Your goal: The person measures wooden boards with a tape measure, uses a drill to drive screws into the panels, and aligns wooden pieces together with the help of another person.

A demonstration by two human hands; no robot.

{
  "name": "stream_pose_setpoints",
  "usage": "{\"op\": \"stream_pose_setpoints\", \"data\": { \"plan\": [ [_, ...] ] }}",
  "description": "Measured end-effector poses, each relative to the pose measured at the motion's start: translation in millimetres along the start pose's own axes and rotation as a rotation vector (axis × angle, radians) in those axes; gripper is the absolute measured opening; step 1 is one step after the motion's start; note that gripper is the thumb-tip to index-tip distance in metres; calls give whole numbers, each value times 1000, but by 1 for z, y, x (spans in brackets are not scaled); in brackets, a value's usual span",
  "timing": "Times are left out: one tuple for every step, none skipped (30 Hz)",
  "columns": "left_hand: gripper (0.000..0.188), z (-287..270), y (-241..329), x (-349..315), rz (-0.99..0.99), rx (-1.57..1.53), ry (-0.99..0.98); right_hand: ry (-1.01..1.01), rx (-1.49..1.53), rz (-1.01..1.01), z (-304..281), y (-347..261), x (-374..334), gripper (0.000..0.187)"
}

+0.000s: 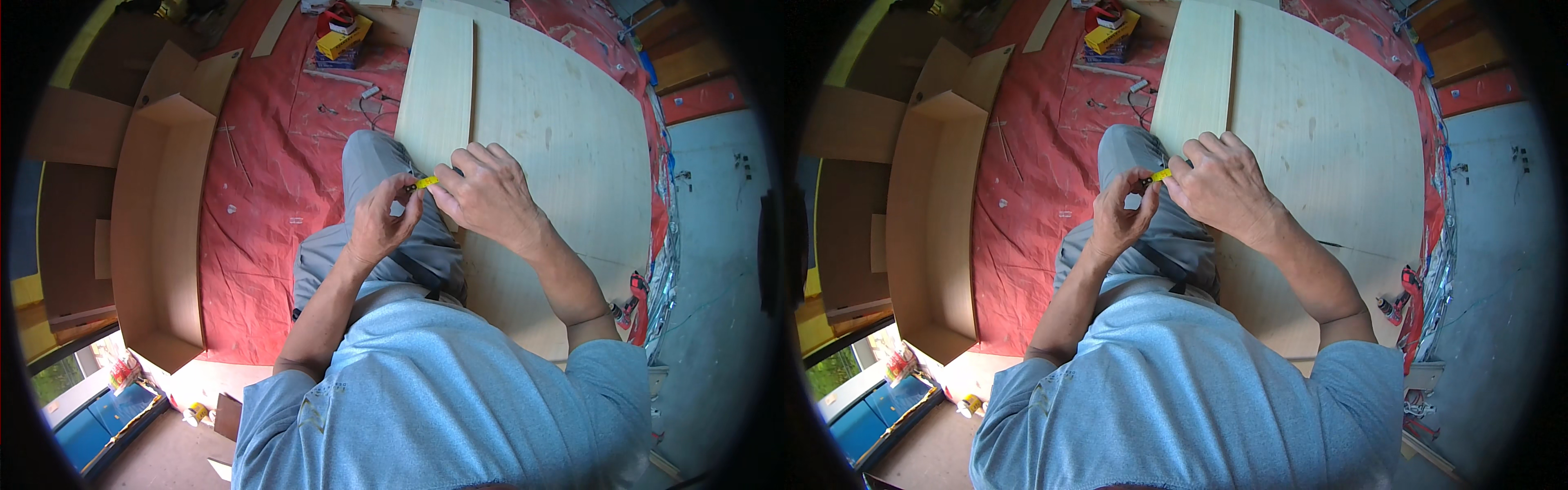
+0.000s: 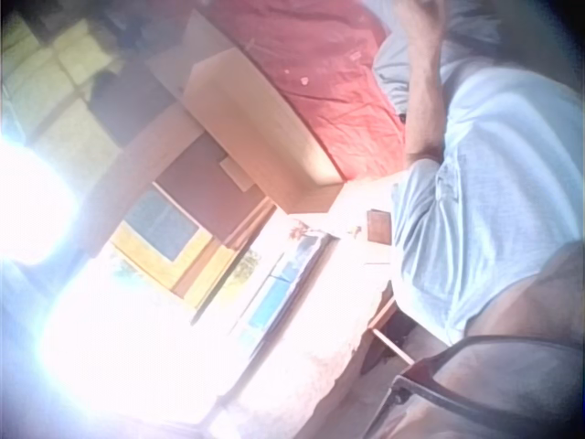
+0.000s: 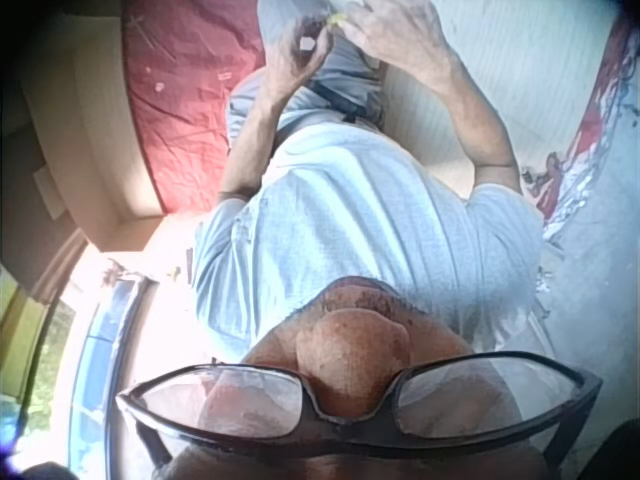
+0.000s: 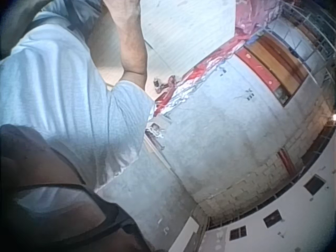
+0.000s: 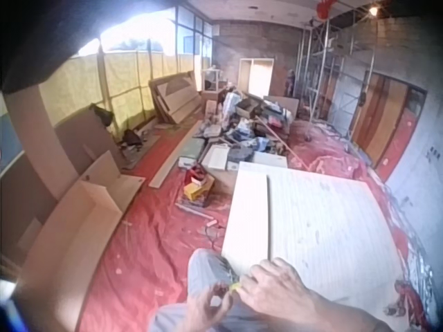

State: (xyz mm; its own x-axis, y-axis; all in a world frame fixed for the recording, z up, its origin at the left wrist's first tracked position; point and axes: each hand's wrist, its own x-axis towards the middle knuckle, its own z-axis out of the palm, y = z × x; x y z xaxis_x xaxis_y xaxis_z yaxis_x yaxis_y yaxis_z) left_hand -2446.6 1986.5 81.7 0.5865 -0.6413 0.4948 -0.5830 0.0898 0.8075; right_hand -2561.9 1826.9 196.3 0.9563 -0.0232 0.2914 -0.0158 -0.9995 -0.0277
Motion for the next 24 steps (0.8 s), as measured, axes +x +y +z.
{"op": "stream_pose_setpoints", "data": {
  "plan": [
    [24, 0, 0, 0, 9, 4, 0, -1, 1, -1, 0, 0, 0, 21],
    [24, 0, 0, 0, 6, 1, 0, -2, 3, -1, 0, 0, -1, 21],
    [25, 0, 0, -1, 1, -6, -1, -7, -4, -3, 0, 1, -1, 21],
    [25, 0, 0, -1, 3, -2, 0, -12, -10, -4, 0, 1, -1, 21],
    [25, 0, 0, 0, -3, -6, -5, -12, -10, -5, 0, 1, -1, 21],
    [25, 0, 0, 0, -17, -10, -11, -16, -11, -7, 0, 1, -1, 21],
    [25, 0, 0, 0, -10, -9, -10, -20, -12, -9, 1, 2, -2, 21],
    [25, 0, 0, -1, -13, -10, -11, -20, -12, -9, 1, 2, -2, 21],
    [25, 0, 1, -1, -17, -10, -13, -24, -12, -10, 2, 2, -2, 21],
    [25, 1, 1, -1, -17, -10, -14, -29, -13, -10, 3, 3, -2, 22],
    [25, 1, 1, -1, -22, -13, -11, -29, -12, -9, 4, 3, -3, 22],
    [25, 1, 1, -1, -35, -18, -11, -21, -13, -12, 4, 4, -3, 22],
    [25, 1, 1, -1, -28, -14, -10, -14, -14, -16, 5, 4, -3, 22],
    [24, 1, 1, -1, -35, -18, -13, -14, -13, -15, 6, 5, -3, 22],
    [24, 1, 1, 0, -41, -21, -17, -10, -14, -17, 6, 5, -4, 22],
    [24, 1, 2, 0, -42, -21, -18, -6, -14, -18, 7, 6, -4, 22],
    [25, 1, 2, 0, -43, -21, -18, -6, -13, -17, 7, 6, -4, 22],
    [25, 1, 3, 1, -43, -21, -18, -2, -11, -19, 7, 6, -4, 22],
    [25, 1, 3, 1, -43, -20, -19, 3, -9, -20, 7, 7, -4, 21],
    [26, 1, 3, 1, -46, -32, -20, 4, -8, -19, 7, 7, -4, 21],
    [26, 2, 3, 2, -48, -44, -20, 9, -8, -23, 7, 8, -3, 21],
    [26, 2, 2, 2, -47, -42, -22, 14, -8, -26, 8, 9, -3, 21],
    [27, 2, 2, 2, -43, -53, -25, 16, -7, -24, 8, 10, -3, 21],
    [28, 2, 1, 3, -39, -69, -27, 20, 0, -24, 8, 11, -3, 21]
  ]
}}
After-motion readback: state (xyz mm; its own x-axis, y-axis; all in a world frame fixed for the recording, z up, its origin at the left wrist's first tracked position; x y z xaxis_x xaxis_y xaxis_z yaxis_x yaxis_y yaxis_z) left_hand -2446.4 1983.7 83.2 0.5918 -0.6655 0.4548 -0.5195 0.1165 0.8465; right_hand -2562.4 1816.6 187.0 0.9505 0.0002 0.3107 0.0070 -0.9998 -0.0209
